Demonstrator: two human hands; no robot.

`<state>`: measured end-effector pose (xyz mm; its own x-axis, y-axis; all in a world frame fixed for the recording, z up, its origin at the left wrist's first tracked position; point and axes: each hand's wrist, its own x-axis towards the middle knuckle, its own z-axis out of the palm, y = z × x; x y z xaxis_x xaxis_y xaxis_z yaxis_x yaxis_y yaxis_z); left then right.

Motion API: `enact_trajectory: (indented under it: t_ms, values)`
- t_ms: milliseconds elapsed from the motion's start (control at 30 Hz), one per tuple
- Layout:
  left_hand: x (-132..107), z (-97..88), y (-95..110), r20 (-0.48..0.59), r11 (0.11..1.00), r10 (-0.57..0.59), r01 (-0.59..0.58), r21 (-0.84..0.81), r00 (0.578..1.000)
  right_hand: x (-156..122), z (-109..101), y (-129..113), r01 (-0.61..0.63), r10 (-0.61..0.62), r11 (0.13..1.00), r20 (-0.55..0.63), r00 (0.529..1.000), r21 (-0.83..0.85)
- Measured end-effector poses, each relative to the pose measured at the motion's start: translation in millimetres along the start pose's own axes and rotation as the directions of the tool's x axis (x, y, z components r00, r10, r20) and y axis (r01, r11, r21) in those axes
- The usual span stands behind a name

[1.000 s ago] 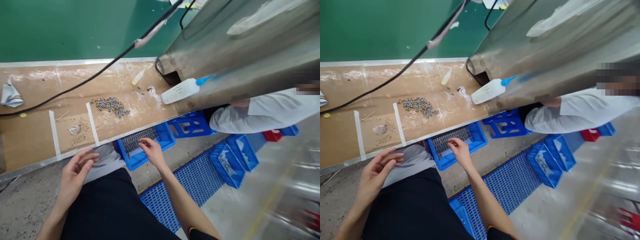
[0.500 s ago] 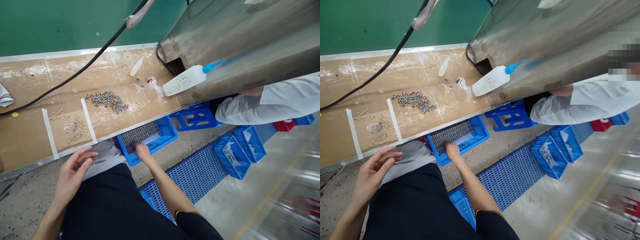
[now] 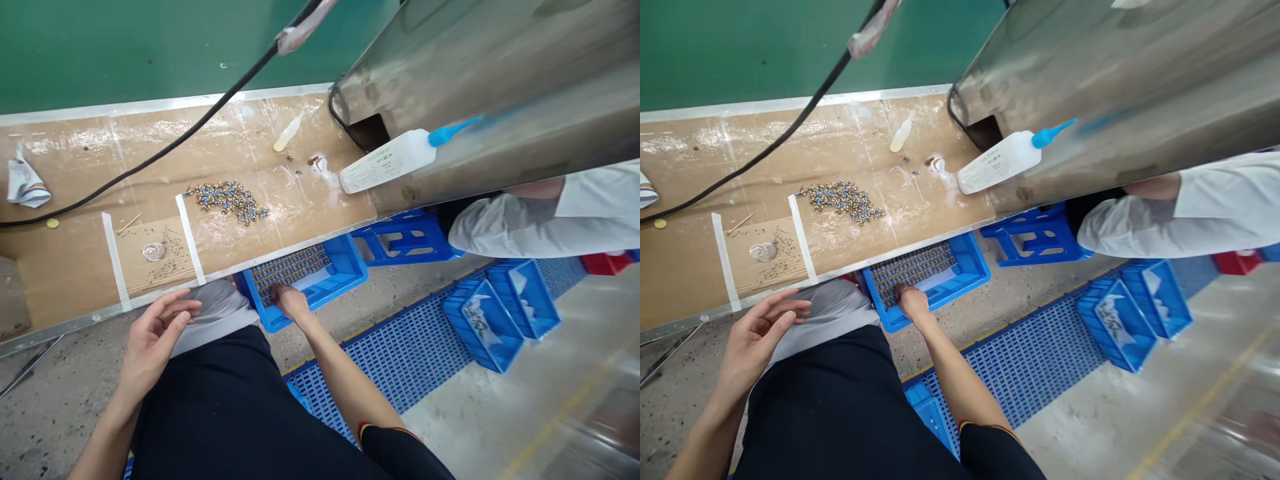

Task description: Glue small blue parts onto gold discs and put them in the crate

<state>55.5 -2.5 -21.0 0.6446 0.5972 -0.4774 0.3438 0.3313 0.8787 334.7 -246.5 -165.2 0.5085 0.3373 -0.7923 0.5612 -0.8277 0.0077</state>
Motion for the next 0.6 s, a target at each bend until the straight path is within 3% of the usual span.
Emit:
enact_trajectory:
  t_ms: [133, 233, 300, 333, 400, 467, 533, 600]
  values:
    - [0, -3.1, -3, -0.009, 1.000, -0.006, 0.006, -0.015, 1.000, -18, -24, -3, 0.015, -0.015, 1.000, -0.015, 1.000, 0.027]
    - [0, -6.6, -6, -0.017, 1.000, -0.009, 0.008, -0.030, 1.000, -50, -63, 2, 0.120, -0.119, 0.989, -0.006, 0.993, 0.083]
    - [0, -8.6, -8, -0.036, 0.999, 0.002, -0.003, -0.042, 0.999, -74, -98, 2, 0.268, -0.273, 0.945, -0.004, 0.962, 0.187]
    - [0, -9.4, -8, -0.046, 0.999, 0.011, -0.013, -0.048, 0.999, -84, -116, -2, 0.367, -0.369, 0.890, -0.045, 0.928, 0.270]
    - [-1, -10.7, -7, -0.065, 0.998, 0.035, -0.039, -0.058, 0.997, -95, -148, -16, 0.563, -0.493, 0.718, -0.271, 0.827, 0.410]
    - [-2, -12.7, -5, -0.089, 0.996, 0.062, -0.067, -0.056, 0.994, -91, -171, -39, 0.686, -0.445, 0.608, -0.544, 0.711, 0.400]
    - [-7, -17.2, -4, -0.142, 0.993, 0.091, -0.100, -0.056, 0.986, -75, -185, -65, 0.709, -0.363, 0.636, -0.693, 0.624, 0.305]
    - [-16, -26.2, -5, -0.252, 0.990, 0.114, -0.132, -0.054, 0.961, -55, -190, -88, 0.684, -0.359, 0.698, -0.723, 0.591, 0.212]
